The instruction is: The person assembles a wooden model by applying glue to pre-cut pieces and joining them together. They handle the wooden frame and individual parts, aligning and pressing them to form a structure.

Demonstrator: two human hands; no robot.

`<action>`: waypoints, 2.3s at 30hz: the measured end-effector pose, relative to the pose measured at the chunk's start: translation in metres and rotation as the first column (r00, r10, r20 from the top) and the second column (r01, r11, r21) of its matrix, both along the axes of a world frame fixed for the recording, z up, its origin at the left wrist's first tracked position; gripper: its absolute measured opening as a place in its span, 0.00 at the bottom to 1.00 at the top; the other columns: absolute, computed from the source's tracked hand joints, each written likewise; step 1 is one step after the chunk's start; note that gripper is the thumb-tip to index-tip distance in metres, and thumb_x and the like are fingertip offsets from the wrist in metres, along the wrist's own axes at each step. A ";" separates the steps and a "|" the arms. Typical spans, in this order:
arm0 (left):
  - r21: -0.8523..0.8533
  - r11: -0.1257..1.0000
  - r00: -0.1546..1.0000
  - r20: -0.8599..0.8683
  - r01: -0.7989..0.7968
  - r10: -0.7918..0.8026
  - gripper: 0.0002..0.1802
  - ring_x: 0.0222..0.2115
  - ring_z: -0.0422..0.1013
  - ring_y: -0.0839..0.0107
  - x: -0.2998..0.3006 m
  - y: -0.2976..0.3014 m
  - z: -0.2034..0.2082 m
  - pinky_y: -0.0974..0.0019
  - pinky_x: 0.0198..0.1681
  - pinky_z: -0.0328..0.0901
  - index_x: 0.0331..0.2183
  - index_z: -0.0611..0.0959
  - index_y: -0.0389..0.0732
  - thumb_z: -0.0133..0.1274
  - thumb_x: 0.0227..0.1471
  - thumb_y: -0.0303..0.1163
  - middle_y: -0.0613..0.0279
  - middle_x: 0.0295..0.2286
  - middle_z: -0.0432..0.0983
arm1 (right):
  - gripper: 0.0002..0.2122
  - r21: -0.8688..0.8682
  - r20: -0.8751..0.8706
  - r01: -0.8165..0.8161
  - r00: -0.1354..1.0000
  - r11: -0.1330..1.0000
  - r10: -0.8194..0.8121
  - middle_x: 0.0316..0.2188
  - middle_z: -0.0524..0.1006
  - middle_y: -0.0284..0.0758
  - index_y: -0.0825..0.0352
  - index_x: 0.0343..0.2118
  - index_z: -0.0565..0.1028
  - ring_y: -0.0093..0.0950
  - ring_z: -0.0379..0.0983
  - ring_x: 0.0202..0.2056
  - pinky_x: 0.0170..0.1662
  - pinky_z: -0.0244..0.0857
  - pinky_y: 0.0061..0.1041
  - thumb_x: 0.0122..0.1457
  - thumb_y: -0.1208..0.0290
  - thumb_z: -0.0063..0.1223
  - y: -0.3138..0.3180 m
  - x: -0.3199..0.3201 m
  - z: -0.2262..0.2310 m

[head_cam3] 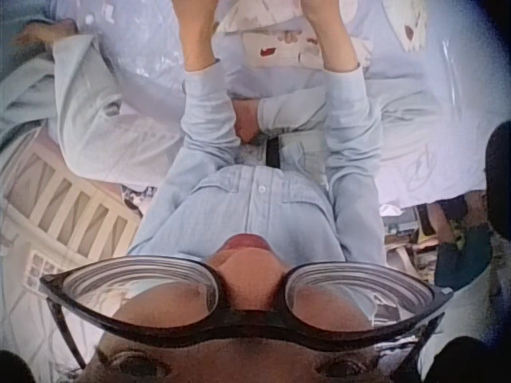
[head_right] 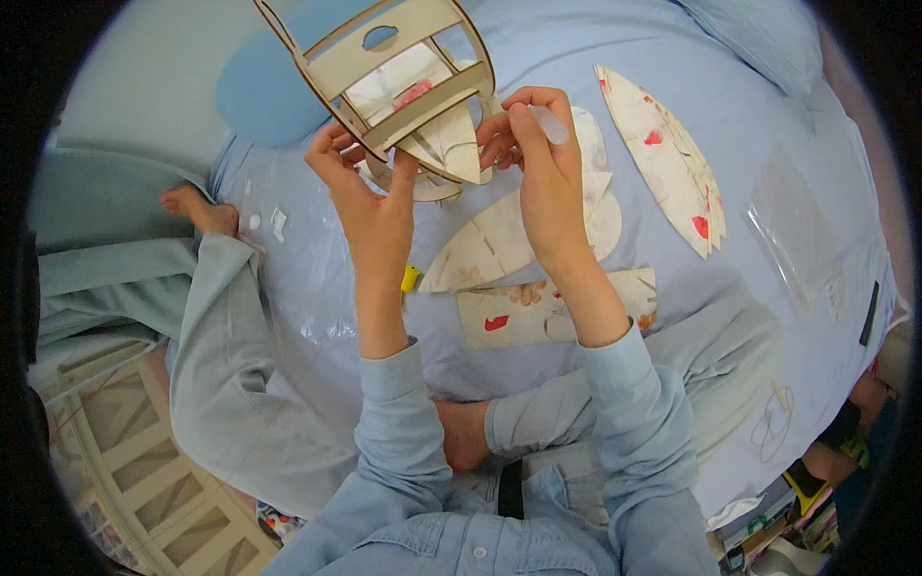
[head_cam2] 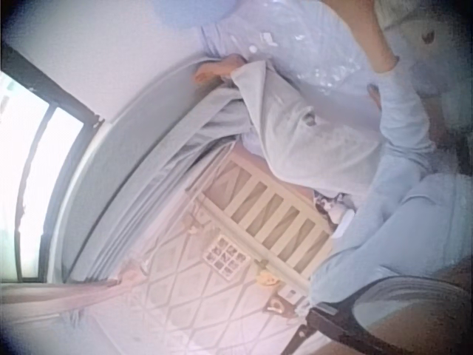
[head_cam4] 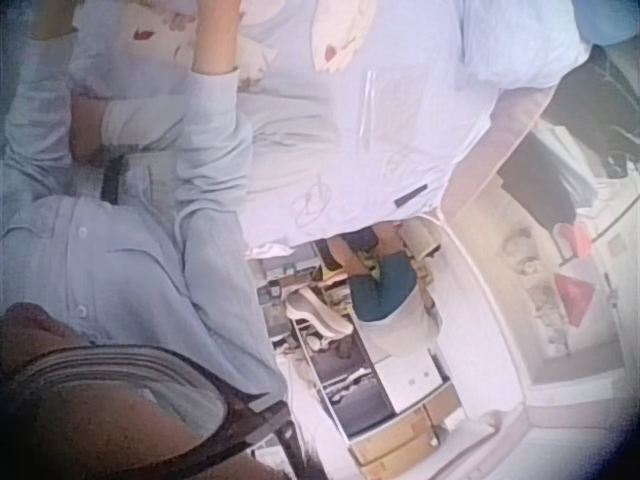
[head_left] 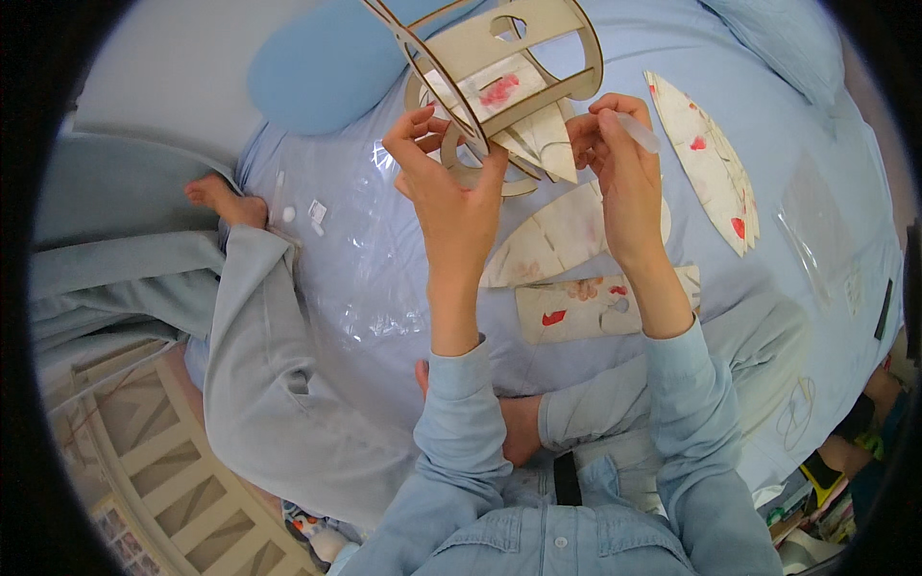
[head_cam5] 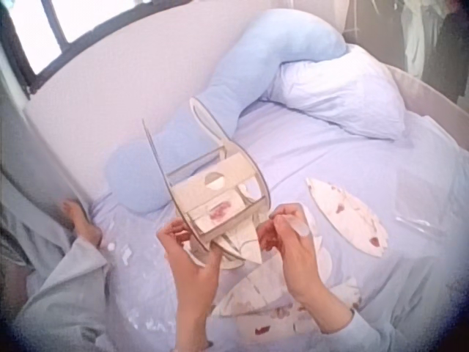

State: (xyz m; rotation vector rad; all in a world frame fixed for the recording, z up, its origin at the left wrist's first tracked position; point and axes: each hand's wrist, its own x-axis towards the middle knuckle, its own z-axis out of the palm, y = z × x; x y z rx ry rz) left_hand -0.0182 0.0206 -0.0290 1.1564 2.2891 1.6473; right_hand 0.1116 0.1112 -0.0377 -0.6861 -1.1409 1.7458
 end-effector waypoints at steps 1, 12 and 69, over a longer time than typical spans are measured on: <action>0.002 1.000 1.000 0.025 0.005 -0.005 0.36 0.47 0.66 0.63 -0.002 0.002 0.000 0.54 0.56 0.53 0.53 0.65 0.41 0.66 0.46 0.31 0.59 0.45 0.67 | 0.09 0.006 -0.003 0.005 1.000 1.000 -0.005 0.30 0.78 0.31 0.61 0.43 0.67 0.17 0.69 0.29 0.36 0.59 0.19 0.71 0.61 0.42 0.000 -0.001 0.002; 0.156 0.988 0.920 0.386 0.002 -0.063 0.32 0.39 0.67 0.73 -0.020 0.001 0.028 0.69 0.42 0.66 0.54 0.63 0.39 0.62 0.54 0.31 0.60 0.41 0.68 | 0.15 0.068 -0.008 -0.074 0.997 0.995 0.075 0.25 0.75 0.31 0.65 0.49 0.69 0.15 0.64 0.24 0.30 0.57 0.16 0.73 0.58 0.37 0.010 0.004 0.030; 0.194 0.981 0.887 0.450 0.014 -0.102 0.31 0.48 0.70 0.73 -0.020 -0.018 0.022 0.69 0.52 0.67 0.54 0.64 0.38 0.64 0.57 0.33 0.58 0.47 0.71 | 0.06 0.467 0.182 -0.051 0.983 0.883 -0.040 0.31 0.75 0.30 0.70 0.41 0.74 0.10 0.62 0.20 0.22 0.50 0.11 0.69 0.73 0.50 0.003 0.001 0.068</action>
